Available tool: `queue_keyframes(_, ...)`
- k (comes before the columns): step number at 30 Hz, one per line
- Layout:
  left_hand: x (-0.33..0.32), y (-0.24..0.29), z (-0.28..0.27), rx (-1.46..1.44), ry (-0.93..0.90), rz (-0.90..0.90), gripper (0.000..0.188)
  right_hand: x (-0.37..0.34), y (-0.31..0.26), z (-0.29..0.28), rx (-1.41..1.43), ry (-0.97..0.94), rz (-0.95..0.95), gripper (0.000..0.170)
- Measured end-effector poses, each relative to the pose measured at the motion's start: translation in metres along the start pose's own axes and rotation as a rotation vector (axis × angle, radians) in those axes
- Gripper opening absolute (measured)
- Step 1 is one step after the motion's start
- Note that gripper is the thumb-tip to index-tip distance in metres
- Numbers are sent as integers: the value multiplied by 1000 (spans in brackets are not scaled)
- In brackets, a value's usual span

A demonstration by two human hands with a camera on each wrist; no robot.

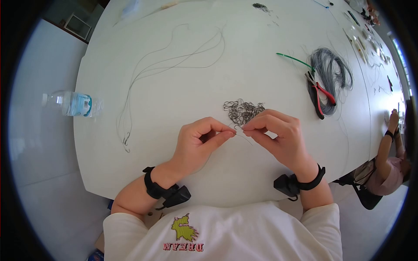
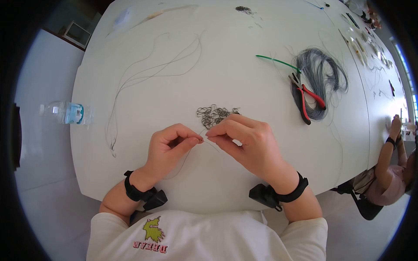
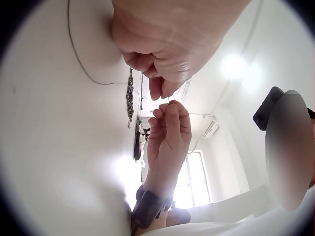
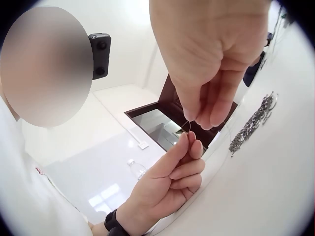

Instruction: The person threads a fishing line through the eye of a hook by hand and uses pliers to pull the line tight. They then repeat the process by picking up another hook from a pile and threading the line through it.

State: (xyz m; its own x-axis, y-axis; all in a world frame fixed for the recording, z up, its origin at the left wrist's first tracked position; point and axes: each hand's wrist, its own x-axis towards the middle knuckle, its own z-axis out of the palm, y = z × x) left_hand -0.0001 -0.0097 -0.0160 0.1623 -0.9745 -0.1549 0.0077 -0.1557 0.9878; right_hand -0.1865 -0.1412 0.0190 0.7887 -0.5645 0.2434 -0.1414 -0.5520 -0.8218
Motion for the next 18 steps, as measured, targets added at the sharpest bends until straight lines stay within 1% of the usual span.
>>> queue_keyframes(6, -1, 3, 1, 63, -4, -7, 7, 0, -2, -1, 9, 45, -54, 11)
queue_keyframes(10, -1, 6, 1, 148, 15, 75, 9, -1, -4, -1, -44, 43, -59, 11)
queue_keyframes(12, 0, 6, 0, 189, 28, 106, 10, -2, -2, -2, -105, 17, -106, 12)
queue_keyframes(14, 0, 4, 0, 212, 50, 168, 11, -2, -3, -1, -92, 30, -111, 12)
queue_keyframes(16, 0, 5, 0, 213, 46, 177, 11, -1, -3, 0, -79, 42, -120, 12)
queue_keyframes(18, -1, 5, 0, 213, 44, 189, 11, 0, -2, -1, -94, 14, -135, 13)
